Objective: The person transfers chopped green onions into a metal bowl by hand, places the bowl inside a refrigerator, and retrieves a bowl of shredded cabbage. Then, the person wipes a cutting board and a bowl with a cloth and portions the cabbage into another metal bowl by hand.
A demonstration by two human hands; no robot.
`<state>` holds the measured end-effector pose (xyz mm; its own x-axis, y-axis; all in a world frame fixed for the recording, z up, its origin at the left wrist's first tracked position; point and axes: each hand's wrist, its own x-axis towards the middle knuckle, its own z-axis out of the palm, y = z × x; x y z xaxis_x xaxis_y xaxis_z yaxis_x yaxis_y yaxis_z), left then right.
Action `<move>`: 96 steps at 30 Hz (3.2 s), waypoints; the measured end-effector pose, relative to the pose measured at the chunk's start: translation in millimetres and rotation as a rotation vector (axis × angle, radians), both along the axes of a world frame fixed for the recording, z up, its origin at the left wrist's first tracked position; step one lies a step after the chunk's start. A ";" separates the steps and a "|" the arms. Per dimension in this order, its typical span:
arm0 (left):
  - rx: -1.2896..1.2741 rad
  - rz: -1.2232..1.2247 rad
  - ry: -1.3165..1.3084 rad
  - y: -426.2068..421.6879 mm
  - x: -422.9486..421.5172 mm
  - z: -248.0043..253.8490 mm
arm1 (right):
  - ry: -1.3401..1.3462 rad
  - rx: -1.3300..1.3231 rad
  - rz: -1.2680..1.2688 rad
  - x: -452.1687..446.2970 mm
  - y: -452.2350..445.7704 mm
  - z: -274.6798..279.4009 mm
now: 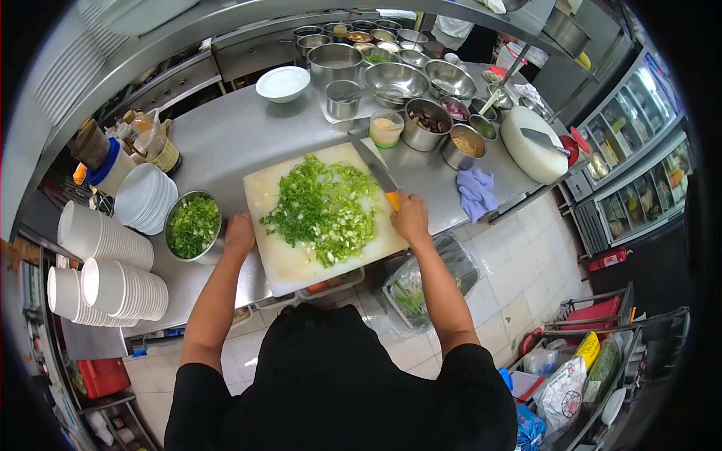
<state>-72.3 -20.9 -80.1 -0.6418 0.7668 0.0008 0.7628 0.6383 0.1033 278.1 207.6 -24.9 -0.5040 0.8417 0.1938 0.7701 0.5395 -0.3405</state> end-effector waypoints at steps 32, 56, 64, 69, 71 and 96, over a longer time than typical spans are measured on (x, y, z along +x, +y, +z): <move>0.479 -0.873 0.097 54.1 183.2 125.2 | -0.039 -0.173 0.391 34.3 -96.9 109.7; 0.236 -0.567 0.462 54.1 102.1 98.7 | 0.090 -0.147 0.407 116.4 -86.0 105.3; 0.924 0.067 -1.843 48.7 129.0 101.3 | 1.036 -1.568 0.355 50.9 -69.0 53.5; 0.872 0.110 -2.090 67.0 158.9 95.1 | 1.144 -1.751 0.329 -0.8 -87.7 33.2; 0.794 -0.068 -1.976 64.9 154.6 92.9 | 1.135 -1.724 0.304 -15.4 -96.3 32.0; 0.768 -0.352 -0.195 45.0 175.9 42.3 | 0.589 -0.810 0.331 16.2 -2.9 35.7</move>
